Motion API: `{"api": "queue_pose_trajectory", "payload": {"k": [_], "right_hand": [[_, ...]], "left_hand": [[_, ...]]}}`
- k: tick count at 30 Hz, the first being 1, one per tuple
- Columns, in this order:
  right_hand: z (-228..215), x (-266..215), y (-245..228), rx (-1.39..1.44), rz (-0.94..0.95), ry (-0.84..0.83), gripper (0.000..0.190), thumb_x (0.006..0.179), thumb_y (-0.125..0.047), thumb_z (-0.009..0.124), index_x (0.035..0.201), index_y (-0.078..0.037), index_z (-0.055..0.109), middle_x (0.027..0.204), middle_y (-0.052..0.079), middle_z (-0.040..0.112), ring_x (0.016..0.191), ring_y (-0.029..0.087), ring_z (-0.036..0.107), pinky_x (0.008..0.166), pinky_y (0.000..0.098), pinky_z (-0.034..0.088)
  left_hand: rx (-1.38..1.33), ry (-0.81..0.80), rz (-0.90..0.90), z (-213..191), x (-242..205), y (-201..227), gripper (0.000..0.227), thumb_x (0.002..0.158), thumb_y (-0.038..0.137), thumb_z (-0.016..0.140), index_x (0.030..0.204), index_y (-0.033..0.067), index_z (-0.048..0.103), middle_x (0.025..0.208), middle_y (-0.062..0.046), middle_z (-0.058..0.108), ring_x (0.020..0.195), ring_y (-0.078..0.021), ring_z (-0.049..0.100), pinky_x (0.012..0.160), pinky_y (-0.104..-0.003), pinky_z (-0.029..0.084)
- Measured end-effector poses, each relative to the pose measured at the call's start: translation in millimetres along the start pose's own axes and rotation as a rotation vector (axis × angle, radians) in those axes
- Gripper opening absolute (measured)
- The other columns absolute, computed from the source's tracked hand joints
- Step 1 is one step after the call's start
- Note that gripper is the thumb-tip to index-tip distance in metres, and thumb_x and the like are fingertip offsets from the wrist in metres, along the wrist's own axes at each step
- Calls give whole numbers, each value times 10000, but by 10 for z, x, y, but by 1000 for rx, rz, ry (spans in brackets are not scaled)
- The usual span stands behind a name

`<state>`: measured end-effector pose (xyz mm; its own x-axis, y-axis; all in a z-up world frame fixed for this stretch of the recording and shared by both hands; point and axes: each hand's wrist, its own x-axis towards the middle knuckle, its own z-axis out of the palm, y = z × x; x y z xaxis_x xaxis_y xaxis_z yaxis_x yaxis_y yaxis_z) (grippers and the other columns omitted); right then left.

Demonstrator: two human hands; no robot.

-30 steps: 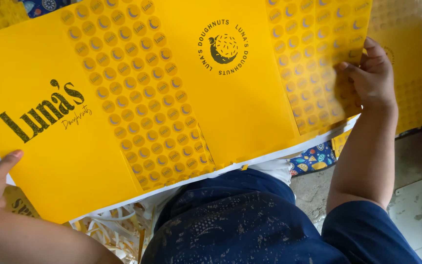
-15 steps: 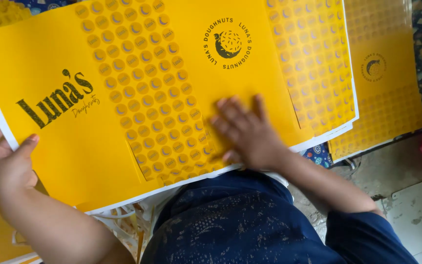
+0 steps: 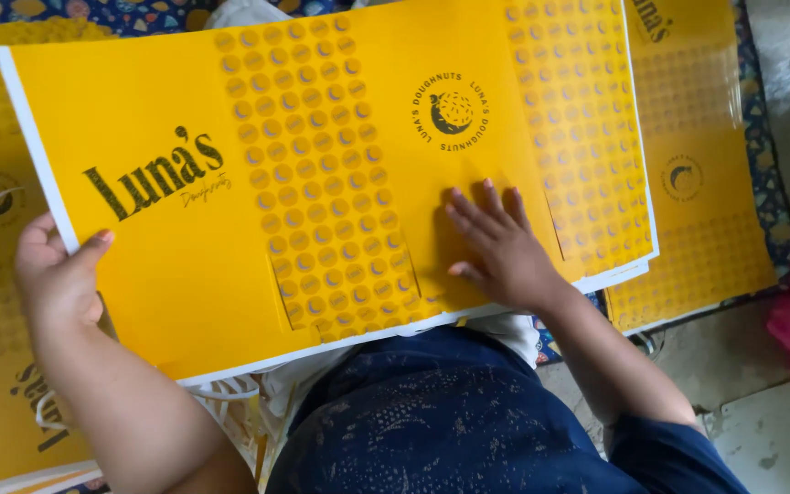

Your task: Peeling adhesive strips and preparing cardboard donut boxes for assembly

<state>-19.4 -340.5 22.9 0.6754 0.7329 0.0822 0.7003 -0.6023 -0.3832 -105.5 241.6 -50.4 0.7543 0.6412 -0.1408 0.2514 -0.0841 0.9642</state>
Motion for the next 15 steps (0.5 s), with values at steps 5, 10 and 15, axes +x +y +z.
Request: {"api": "queue_pose_trajectory", "payload": {"k": [5,10,15], "right_hand": [[10,176,-445,-153,-177,-209,818,959,-614,532,1645,-256,271,1695,-51,288,1589,344,91,1202,664,-103],[-208,325,-441,827,-420,-103,311,1021,-287,553,861,-100,743,958,112,786,953,274,782,1224,572,339],[-174,71,667,483,-102,358,94,967,18,684,1055,7,713,1176,251,692,1192,463,638,1123,596,430]], "left_hand": [[-30,32,-17,33,24,-99,503,908,-52,753,1323,122,527,1208,-55,746,1016,-93,722,965,-265,626],[-230,-30,33,84,56,-190,505,790,-3,820,1234,110,607,1147,-52,733,970,-109,698,915,-220,592],[-166,21,23,200,-137,147,511,874,-54,777,1331,54,578,1146,-75,722,1016,-143,708,928,-261,599]]}}
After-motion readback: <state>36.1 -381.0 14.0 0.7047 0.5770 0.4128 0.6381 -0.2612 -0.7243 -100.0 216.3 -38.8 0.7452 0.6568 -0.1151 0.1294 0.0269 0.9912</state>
